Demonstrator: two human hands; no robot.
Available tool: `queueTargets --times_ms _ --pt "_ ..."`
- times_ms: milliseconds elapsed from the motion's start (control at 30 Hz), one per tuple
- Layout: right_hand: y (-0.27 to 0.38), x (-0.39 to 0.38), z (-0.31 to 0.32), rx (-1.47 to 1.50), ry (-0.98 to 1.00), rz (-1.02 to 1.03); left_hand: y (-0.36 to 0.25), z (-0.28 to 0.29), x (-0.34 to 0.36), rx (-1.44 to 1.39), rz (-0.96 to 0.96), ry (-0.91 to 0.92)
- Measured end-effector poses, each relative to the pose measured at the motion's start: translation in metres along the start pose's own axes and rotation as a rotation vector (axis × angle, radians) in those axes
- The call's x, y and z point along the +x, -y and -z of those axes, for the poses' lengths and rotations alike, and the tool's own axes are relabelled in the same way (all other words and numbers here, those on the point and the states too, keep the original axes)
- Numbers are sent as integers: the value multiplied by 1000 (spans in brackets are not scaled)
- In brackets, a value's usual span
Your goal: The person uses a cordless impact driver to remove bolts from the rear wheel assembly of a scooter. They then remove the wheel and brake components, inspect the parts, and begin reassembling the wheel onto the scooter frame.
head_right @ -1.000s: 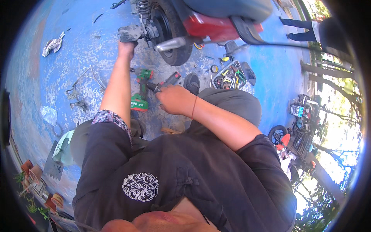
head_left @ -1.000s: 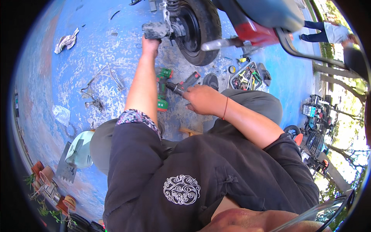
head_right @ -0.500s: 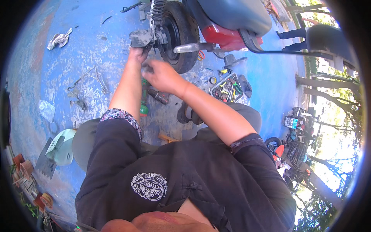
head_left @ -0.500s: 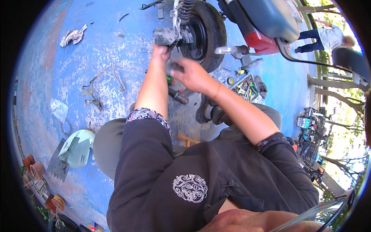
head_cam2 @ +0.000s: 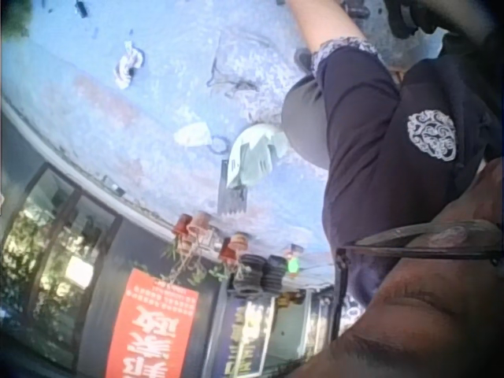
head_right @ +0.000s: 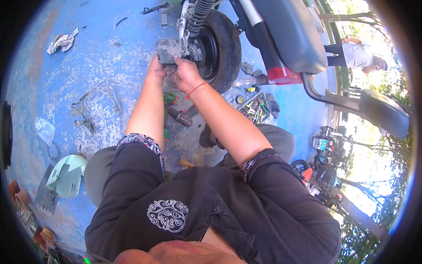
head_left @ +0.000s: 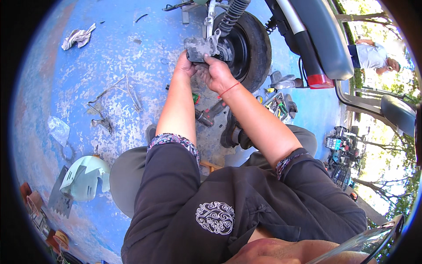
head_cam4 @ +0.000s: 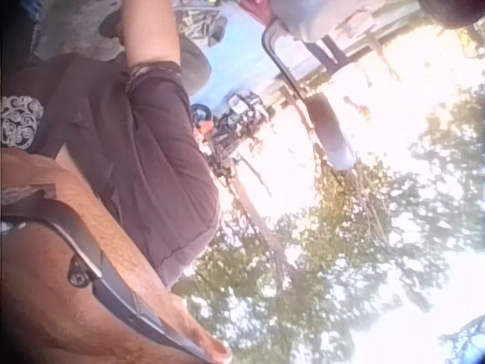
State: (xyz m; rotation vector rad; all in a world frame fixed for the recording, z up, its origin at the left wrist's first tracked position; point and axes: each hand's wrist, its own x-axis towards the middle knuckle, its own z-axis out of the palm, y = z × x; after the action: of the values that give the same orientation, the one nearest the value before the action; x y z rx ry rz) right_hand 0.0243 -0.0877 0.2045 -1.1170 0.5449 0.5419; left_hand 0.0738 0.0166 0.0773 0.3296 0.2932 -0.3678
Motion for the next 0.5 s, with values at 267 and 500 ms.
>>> queueTargets --times_ms 267,500 --pt "-12 -9 -3 152 11 125 -3 -3 0 19 -12 99" --pt "-6 -22 0 80 9 84 -3 -6 4 113 -62 40"
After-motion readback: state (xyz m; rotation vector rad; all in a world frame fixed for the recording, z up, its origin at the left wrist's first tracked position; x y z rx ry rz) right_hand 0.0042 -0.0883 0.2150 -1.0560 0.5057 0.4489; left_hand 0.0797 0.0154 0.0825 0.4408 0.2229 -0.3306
